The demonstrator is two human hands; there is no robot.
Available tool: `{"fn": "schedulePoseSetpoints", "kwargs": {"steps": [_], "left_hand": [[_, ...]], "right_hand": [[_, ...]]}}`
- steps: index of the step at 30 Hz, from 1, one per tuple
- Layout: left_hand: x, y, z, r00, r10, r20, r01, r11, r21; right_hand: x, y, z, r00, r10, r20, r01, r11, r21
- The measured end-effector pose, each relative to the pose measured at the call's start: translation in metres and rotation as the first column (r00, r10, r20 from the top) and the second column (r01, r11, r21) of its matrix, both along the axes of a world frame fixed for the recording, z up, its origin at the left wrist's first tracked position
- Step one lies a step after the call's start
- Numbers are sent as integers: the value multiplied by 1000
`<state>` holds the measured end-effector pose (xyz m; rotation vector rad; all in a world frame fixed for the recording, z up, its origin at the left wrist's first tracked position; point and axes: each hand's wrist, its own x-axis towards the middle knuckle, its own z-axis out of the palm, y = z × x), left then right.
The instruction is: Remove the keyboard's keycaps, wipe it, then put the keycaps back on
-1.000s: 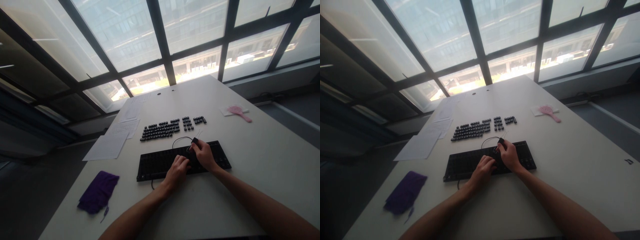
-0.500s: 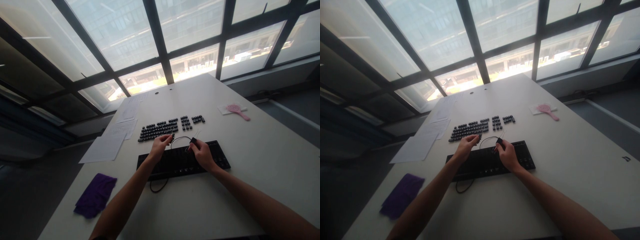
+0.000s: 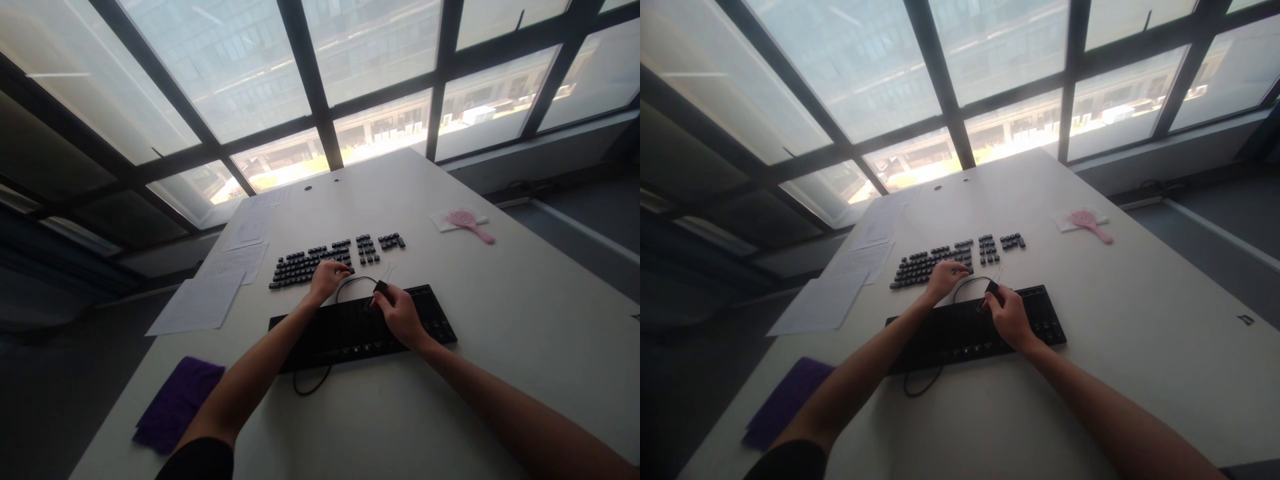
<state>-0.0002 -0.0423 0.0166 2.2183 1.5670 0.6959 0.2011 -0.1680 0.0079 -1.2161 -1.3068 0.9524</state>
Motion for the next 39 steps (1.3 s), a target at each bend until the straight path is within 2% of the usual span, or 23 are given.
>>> {"fn": "schedulePoseSetpoints", "kwargs": {"steps": [4, 10, 20, 24, 29, 39], "left_hand": [[-1, 0, -2, 995, 1, -104, 6, 998, 67], [-6, 0, -1, 984, -7, -177, 31, 991, 131], [-13, -1, 3, 986, 22, -166, 9, 983, 182], [-20, -8, 7, 985, 42, -165, -8, 979, 202], [-19, -18, 4, 979, 44, -200, 0, 977, 213], [-13, -6, 1, 962, 36, -272, 19, 980, 197]], "right_hand": [[0, 0, -1, 1000, 7, 1, -7, 1000, -5], [0, -1, 0, 1000, 14, -2, -15, 1000, -6], [0, -1, 0, 1000, 16, -21, -15, 1000, 8], [0, -1, -1, 1000, 20, -18, -20, 1000, 11], [-1, -1, -2, 999, 32, -25, -31, 999, 18], [0, -1, 1, 999, 32, -19, -31, 999, 13]]}}
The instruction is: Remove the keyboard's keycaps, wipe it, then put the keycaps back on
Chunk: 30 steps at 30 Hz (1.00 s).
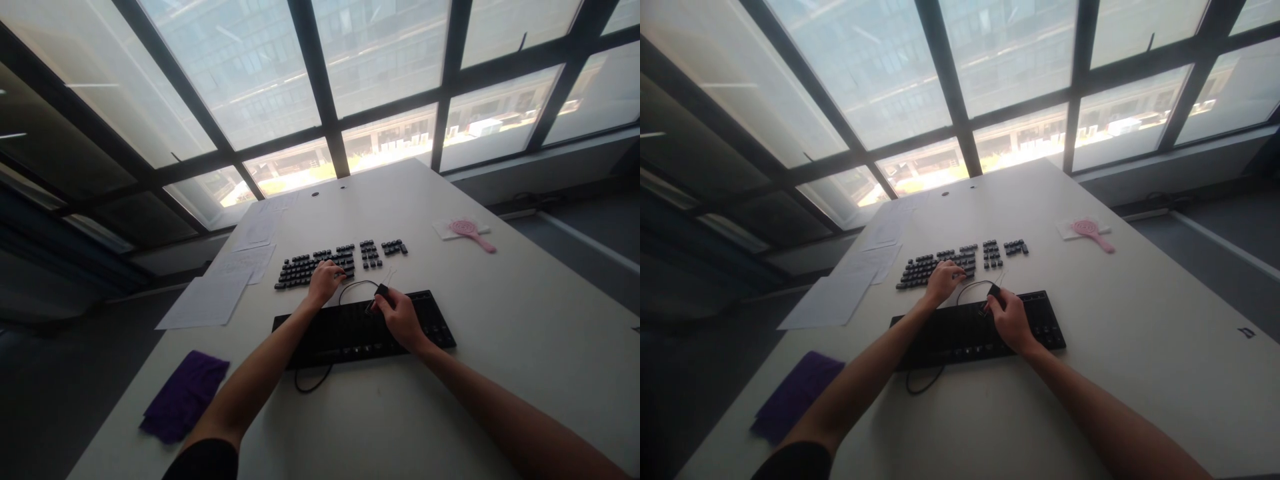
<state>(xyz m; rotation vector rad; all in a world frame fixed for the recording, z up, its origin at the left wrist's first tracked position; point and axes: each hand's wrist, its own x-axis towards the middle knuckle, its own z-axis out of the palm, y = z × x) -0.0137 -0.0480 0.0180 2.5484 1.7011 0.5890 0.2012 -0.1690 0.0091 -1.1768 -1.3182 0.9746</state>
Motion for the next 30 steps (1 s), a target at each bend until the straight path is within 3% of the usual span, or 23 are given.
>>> {"fn": "schedulePoseSetpoints", "kwargs": {"steps": [11, 20, 26, 30], "left_hand": [[8, -26, 9, 982, -104, -158, 95, 993, -67], [12, -14, 12, 941, -191, -278, 141, 972, -190], [5, -11, 20, 924, -260, -279, 181, 943, -278], [9, -7, 23, 921, -274, -276, 180, 929, -322]], "right_hand": [[0, 0, 0, 1000, -8, -21, 8, 1000, -3], [2, 0, 7, 991, -3, -132, 3, 1000, 1], [8, 5, 17, 954, 47, -296, -53, 998, -14], [8, 8, 16, 961, 94, -259, -103, 994, -20]]}}
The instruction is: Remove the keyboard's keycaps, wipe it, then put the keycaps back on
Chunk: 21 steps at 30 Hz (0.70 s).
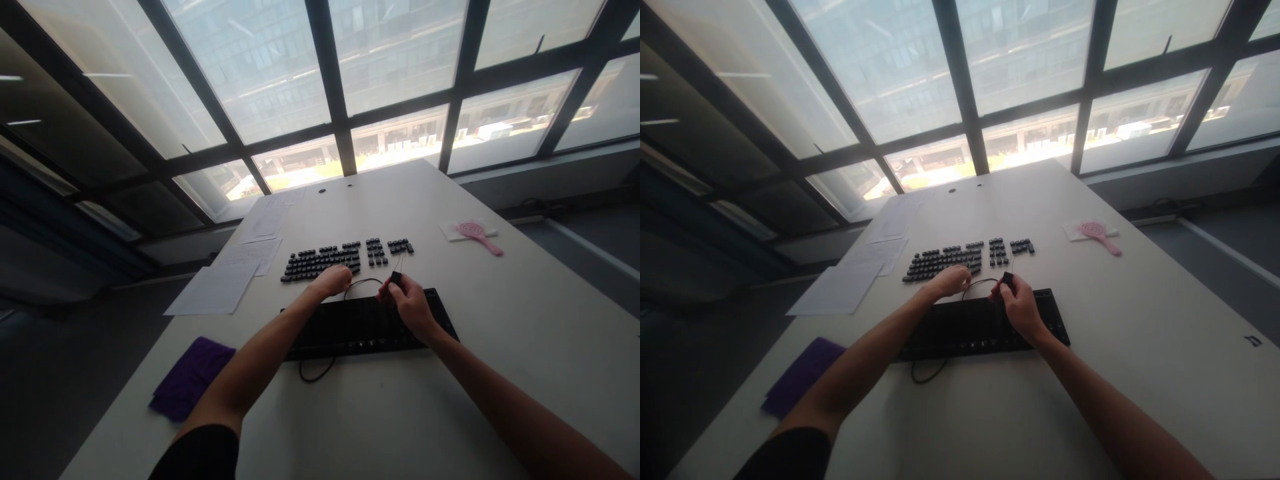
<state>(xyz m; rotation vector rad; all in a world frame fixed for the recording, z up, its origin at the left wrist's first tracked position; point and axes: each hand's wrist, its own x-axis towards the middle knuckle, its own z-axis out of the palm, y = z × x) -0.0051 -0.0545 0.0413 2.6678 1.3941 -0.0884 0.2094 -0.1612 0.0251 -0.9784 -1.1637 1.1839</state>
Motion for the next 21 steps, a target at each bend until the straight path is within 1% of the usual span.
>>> {"fn": "schedulePoseSetpoints", "kwargs": {"steps": [3, 5, 7, 9, 12, 15, 18, 19, 21], "left_hand": [[3, 3, 4, 1000, 8, -1, -8, 1000, -20], [2, 3, 10, 1000, 14, 10, -14, 1000, -15], [-1, 0, 19, 999, 15, 31, -15, 1000, -1], [-4, -8, 30, 998, -3, 60, 3, 1000, 9], [-2, -30, 47, 991, -78, 111, 79, 997, -7], [7, -54, 62, 963, -163, 216, 184, 980, -81], [15, -70, 70, 936, -164, 311, 230, 955, -188], [17, -73, 71, 933, -152, 327, 229, 951, -210], [18, -76, 70, 918, -126, 375, 218, 952, -214]], "right_hand": [[-2, 1, -3, 994, -42, 103, 42, 999, 3], [-2, 1, -3, 980, -75, 185, 71, 997, 25], [-3, 3, 0, 960, -108, 257, 95, 993, 64], [-3, 4, 5, 943, -113, 313, 87, 992, 96], [-6, 5, 15, 916, -70, 396, 5, 987, 163], [-8, 2, 23, 869, -25, 495, -122, 957, 262], [-6, -4, 26, 819, 6, 573, -204, 938, 281], [-4, -6, 26, 801, 7, 598, -214, 937, 275], [2, -10, 23, 769, -13, 639, -204, 943, 264]]}}
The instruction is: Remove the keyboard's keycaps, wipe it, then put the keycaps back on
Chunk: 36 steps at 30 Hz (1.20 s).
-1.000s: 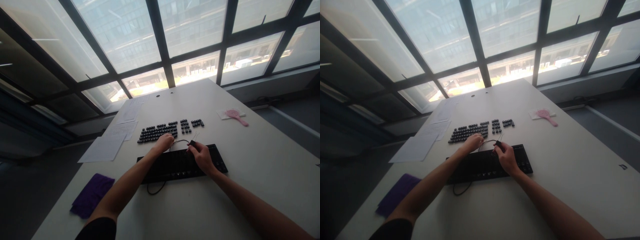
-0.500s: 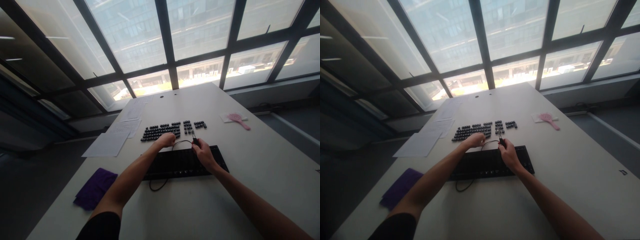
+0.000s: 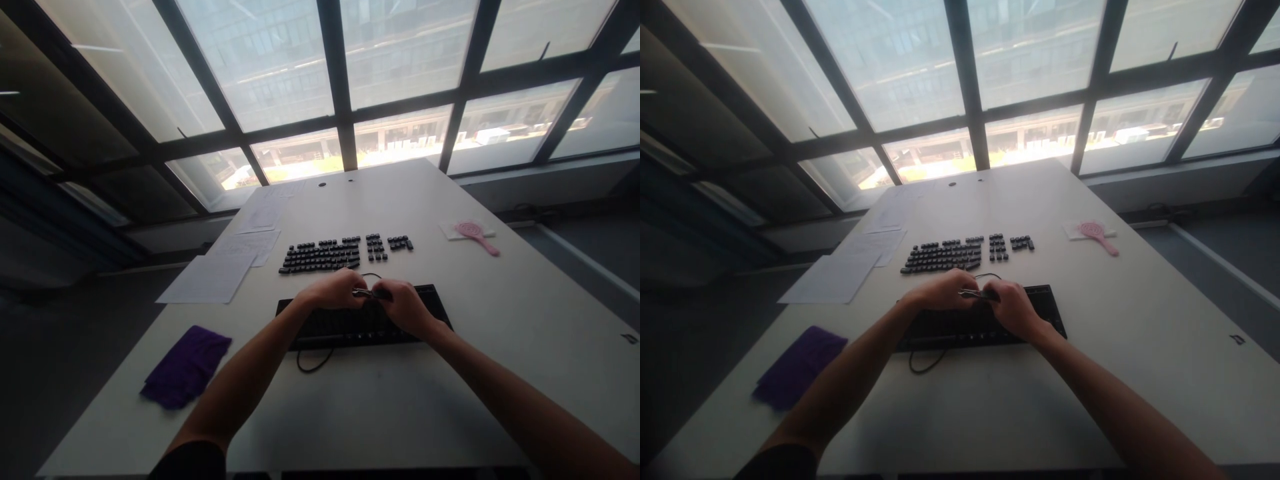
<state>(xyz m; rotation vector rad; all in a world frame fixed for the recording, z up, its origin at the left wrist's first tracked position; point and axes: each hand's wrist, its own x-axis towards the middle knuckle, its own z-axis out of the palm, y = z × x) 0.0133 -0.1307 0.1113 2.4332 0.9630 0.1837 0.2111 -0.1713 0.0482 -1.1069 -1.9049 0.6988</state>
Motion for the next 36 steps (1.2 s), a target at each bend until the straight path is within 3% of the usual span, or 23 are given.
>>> {"fn": "schedulePoseSetpoints", "kwargs": {"steps": [4, 9, 13, 18, 27, 36], "left_hand": [[1, -9, -12, 989, 84, 125, -85, 996, -2], [2, -31, -29, 981, 129, 143, -118, 990, -83], [-2, -40, -42, 985, 133, 107, -124, 988, -89], [-7, -40, -55, 990, 128, 56, -124, 989, -79], [-6, -43, -63, 995, 86, 50, -83, 994, -69], [-9, -46, -68, 989, 85, 123, -79, 996, -49]], "right_hand": [[13, -6, -10, 997, -73, 34, 73, 997, -20], [21, -13, -19, 999, -50, -8, 47, 984, -174], [20, -16, -19, 984, 43, 174, -16, 988, -151], [16, -15, -22, 907, 110, 407, -65, 990, -124], [17, -17, -19, 814, 186, 550, -122, 981, -151], [19, -14, -22, 820, 236, 522, -180, 971, -156]]}}
